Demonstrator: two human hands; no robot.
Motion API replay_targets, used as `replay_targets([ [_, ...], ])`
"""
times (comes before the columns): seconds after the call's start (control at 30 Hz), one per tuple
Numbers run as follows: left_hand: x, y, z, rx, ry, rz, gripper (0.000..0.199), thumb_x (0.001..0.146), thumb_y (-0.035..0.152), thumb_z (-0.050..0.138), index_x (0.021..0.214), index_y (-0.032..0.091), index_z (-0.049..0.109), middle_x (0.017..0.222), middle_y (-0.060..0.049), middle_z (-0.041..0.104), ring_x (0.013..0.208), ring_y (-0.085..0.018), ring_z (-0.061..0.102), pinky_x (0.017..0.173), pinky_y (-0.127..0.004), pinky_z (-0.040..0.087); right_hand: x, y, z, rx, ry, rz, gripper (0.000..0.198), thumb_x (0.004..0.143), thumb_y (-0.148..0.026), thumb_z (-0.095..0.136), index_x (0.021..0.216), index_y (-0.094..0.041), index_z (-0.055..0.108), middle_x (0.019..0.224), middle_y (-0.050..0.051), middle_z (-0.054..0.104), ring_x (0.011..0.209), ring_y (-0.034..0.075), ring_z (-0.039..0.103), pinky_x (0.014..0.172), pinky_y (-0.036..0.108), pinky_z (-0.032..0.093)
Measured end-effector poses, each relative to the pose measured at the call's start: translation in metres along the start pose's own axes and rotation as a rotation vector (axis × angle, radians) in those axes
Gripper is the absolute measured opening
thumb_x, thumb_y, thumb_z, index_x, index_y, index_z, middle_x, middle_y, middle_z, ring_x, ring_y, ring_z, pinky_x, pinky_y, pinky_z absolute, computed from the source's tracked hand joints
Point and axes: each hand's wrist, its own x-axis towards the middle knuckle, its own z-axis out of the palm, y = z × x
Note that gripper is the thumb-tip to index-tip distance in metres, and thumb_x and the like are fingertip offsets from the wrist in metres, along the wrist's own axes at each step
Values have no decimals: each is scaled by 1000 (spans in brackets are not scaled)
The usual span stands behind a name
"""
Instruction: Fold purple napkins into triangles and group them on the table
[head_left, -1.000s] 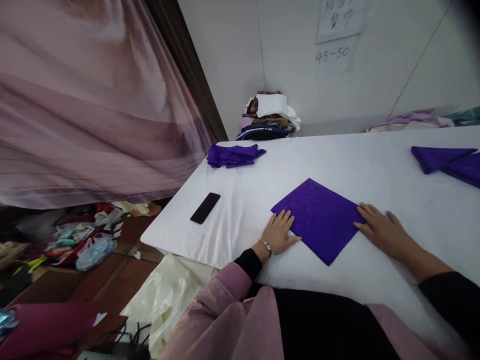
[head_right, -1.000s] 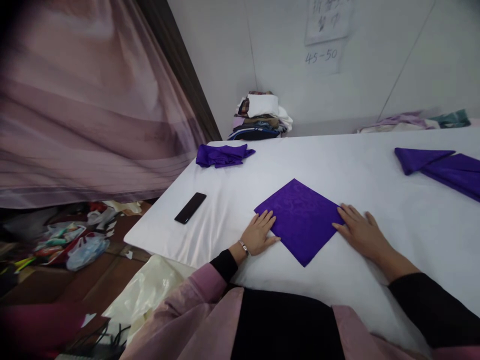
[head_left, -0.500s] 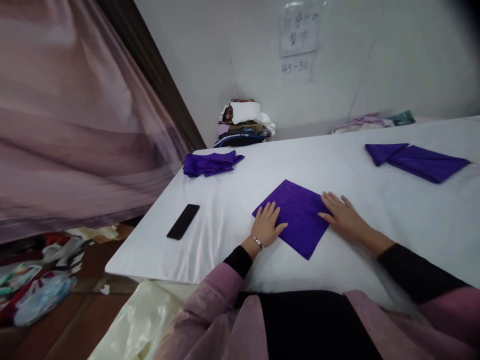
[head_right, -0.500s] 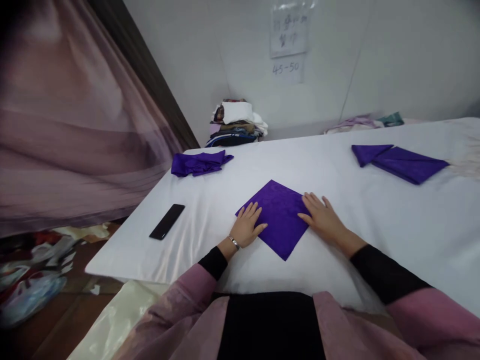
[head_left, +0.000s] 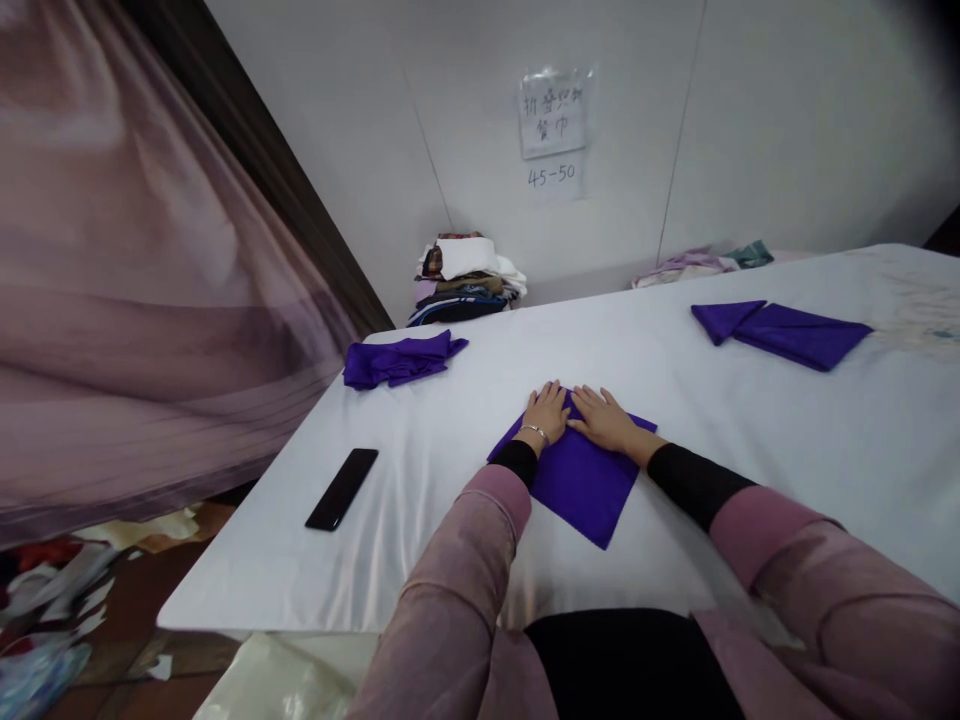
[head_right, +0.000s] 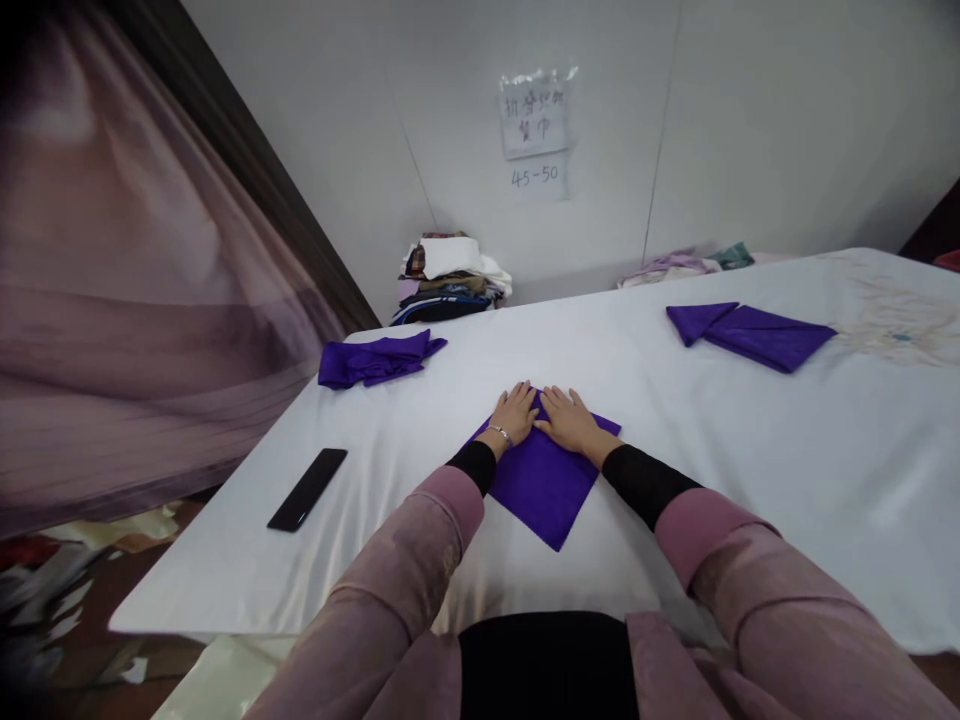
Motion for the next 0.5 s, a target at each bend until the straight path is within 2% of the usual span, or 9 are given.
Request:
replay_targets([
  [0.3,4,-11,-1,-20,-108,-5,55,94,41,23,142,15,27,152,-7,23,140,-20,14,113,-46,14,10,5,14,30,7,-48,64,91,-51,23,141,-13,34,144,15,37,135,28,28,109,51,19],
  [0.5,3,-9,-1,-19,-116,-24,58,93,43,20,143,15,25,152,-7,21,140,-19,12,114,-45,12,-5,13,10,37,-14,-53,73,89,-62,20,141,-13,36,145,16,35,135,29,28,108,52,19],
])
